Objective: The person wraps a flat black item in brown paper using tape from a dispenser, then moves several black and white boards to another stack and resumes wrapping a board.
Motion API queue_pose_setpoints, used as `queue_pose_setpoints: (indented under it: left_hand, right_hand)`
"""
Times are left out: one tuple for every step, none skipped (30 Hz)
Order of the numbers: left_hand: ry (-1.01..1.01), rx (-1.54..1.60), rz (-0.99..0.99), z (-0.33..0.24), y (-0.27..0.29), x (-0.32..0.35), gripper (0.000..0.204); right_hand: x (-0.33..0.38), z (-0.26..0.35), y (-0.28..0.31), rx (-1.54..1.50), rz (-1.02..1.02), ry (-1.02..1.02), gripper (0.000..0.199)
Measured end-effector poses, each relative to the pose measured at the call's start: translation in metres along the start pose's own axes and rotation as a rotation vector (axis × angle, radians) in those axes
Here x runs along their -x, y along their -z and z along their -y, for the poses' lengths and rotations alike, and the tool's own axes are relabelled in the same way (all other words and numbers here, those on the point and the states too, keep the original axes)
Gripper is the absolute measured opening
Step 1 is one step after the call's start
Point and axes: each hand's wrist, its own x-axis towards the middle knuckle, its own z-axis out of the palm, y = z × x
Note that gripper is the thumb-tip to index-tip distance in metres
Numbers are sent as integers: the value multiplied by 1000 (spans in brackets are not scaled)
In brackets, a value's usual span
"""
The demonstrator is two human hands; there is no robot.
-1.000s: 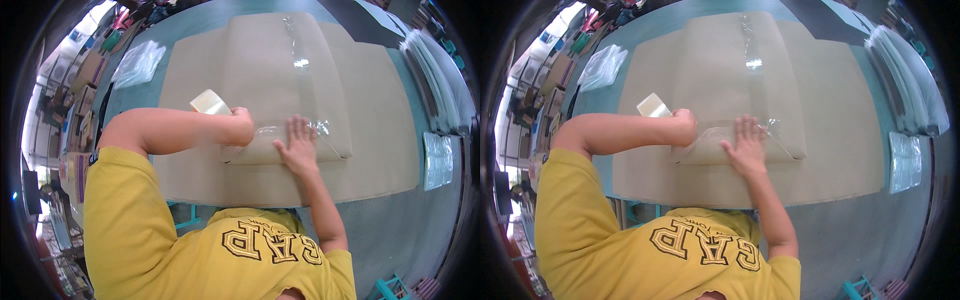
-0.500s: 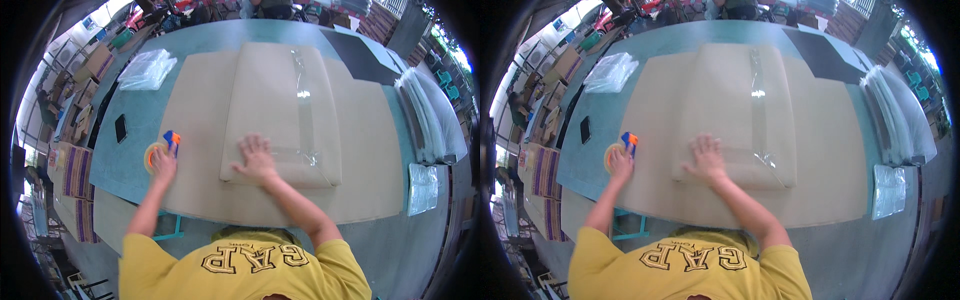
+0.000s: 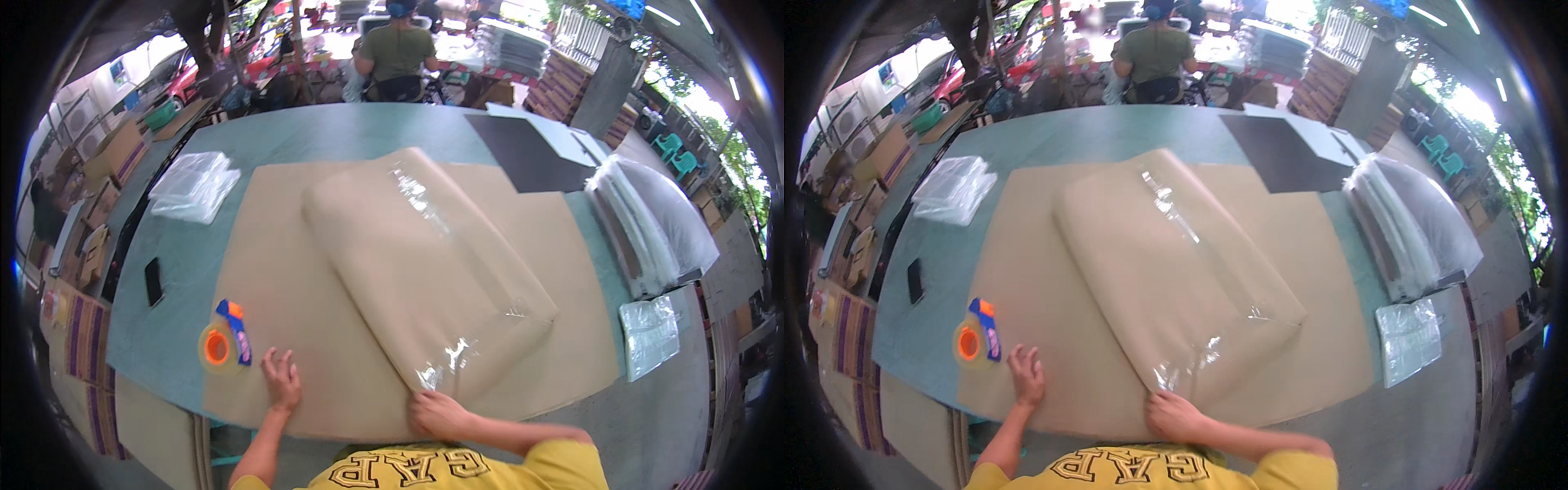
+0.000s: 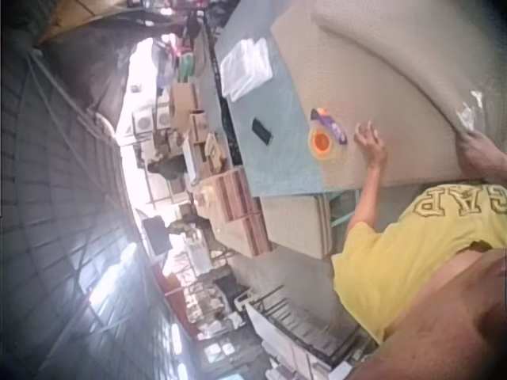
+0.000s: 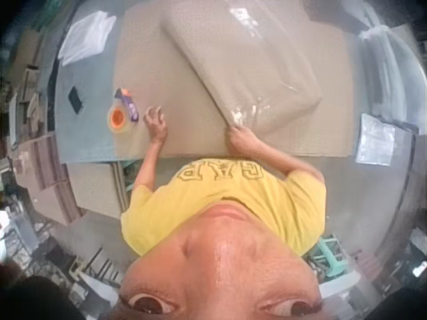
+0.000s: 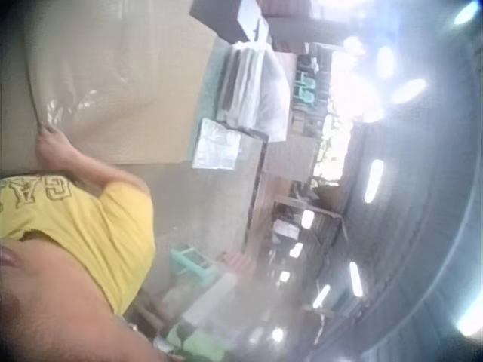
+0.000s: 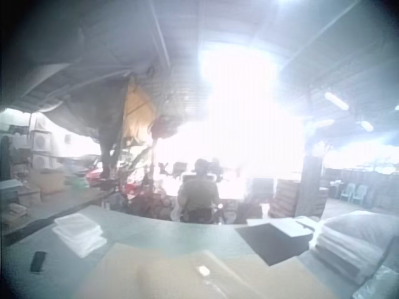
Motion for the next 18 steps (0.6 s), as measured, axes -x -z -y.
queue_pose_setpoints:
  left_hand:
    - [-57, 3, -22, -13, -2, -17, 33]
    - [-116, 12, -30, -31, -5, -42, 33]
    - [-169, 8, -38, -49, -9, -68, 33]
    - [-240, 61, 4, -71, -20, -99, 31]
    - [-317, 109, 40, -98, -32, -133, 30]
    - [-444, 167, 82, -118, -60, -164, 29]
    - [-572, 223, 126, -139, -97, -191, 28]
    - [-762, 146, 83, -171, -131, -210, 28]
    - [-790, 129, 232, -201, -164, -222, 38]
    - [-825, 77, 326, -229, -196, -231, 46]
    - [-852, 19, 415, -254, -223, -237, 54]
    - [-852, 26, 422, -281, -245, -241, 61]
    - [-846, 30, 421, -301, -262, -252, 67]
    - [-818, 10, 390, -308, -280, -270, 68]
    - [-787, -12, 358, -313, -295, -297, 68]
    - [-754, -26, 361, -314, -314, -310, 69]
    - [-691, -47, 341, -307, -322, -330, 66]
    - [-628, -66, 316, -300, -324, -357, 64]
  right_hand:
    - [37, -4, 12, -139, -32, -84, 19]
    - [68, -7, 4, -288, -111, -287, 28]
    - [88, -16, 9, -258, -117, -455, 32]
    - [102, -24, 12, -226, -125, -616, 36]
    - [112, -33, 10, -194, -106, -753, 36]
    - [120, -38, 3, -161, -90, -901, 37]
    - [125, -42, -4, -131, -74, -1050, 37]
    - [123, -39, -5, -340, -6, -1149, 38]
    - [115, -34, -1, -572, 24, -1171, 40]
    - [104, -28, 3, -802, 50, -1175, 42]
    - [94, -24, -5, -1111, -80, -1136, 44]
    - [83, -20, -17, -1415, -219, -1076, 48]
    - [68, -19, -22, -1566, -373, -1065, 49]
    - [54, -18, -23, -1723, -505, -1033, 55]
    - [43, -27, -23, -1898, -579, -1070, 54]
    - [37, -28, -25, -2096, -645, -1135, 54]
    - [32, -27, -28, -2302, -702, -1201, 54]
    - [31, -29, -25, -2339, -708, -1164, 50]
